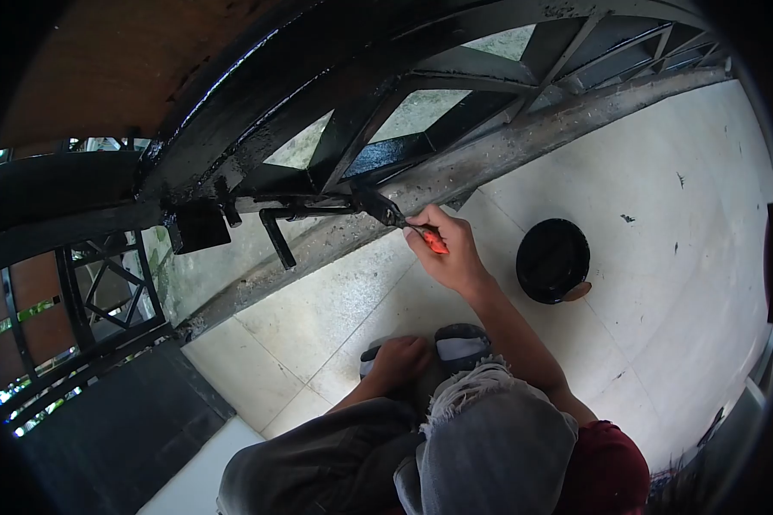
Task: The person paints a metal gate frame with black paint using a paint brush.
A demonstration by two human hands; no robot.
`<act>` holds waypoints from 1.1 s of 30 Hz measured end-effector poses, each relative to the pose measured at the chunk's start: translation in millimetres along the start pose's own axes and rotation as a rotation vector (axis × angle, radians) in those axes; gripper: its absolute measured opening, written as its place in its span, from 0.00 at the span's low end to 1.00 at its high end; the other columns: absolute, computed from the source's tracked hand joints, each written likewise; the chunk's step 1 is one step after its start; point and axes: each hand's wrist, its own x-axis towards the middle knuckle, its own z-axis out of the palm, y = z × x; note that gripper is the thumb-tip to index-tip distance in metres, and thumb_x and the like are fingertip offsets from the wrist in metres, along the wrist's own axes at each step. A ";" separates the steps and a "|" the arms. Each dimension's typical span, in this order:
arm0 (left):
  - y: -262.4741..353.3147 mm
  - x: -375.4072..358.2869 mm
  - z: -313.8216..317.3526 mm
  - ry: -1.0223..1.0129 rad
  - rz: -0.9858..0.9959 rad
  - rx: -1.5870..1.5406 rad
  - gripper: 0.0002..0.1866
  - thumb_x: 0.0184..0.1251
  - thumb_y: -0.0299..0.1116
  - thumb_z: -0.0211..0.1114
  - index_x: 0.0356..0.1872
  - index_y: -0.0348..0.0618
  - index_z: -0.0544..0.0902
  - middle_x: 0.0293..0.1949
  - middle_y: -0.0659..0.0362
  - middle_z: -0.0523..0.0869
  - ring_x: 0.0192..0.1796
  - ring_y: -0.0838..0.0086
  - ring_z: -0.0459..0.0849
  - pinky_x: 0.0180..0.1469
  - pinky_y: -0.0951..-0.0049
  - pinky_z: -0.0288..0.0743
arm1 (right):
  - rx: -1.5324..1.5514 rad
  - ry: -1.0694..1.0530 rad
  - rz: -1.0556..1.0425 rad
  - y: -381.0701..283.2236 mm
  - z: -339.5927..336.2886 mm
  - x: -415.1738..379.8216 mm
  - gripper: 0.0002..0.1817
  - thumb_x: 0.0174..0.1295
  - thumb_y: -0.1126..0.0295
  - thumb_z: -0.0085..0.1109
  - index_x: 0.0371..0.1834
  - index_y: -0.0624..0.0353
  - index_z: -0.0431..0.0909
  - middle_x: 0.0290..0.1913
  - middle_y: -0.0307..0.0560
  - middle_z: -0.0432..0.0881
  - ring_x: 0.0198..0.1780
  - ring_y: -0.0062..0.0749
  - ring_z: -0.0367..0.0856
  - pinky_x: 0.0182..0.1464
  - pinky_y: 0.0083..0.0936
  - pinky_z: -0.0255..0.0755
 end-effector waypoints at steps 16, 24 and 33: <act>-1.4 -2.9 1.7 0.019 -0.003 -0.022 0.10 0.61 0.35 0.66 0.29 0.41 0.76 0.25 0.47 0.80 0.30 0.47 0.82 0.32 0.48 0.74 | 0.005 0.097 -0.024 -2.3 20.5 4.6 0.09 0.64 0.77 0.64 0.39 0.65 0.72 0.31 0.60 0.84 0.32 0.54 0.87 0.34 0.37 0.78; 1.7 0.4 -4.5 -0.041 0.013 0.003 0.10 0.62 0.35 0.67 0.29 0.42 0.76 0.25 0.49 0.81 0.30 0.49 0.82 0.33 0.50 0.76 | 0.300 0.205 0.135 16.4 21.9 16.4 0.08 0.65 0.74 0.66 0.36 0.67 0.77 0.26 0.42 0.82 0.27 0.18 0.76 0.30 0.22 0.72; 6.8 6.5 -9.5 -0.065 0.011 -0.032 0.10 0.60 0.33 0.67 0.29 0.41 0.74 0.26 0.49 0.80 0.31 0.48 0.82 0.32 0.51 0.74 | 0.613 0.473 0.145 35.4 27.3 16.8 0.09 0.72 0.68 0.63 0.38 0.62 0.78 0.23 0.38 0.77 0.22 0.17 0.74 0.26 0.17 0.65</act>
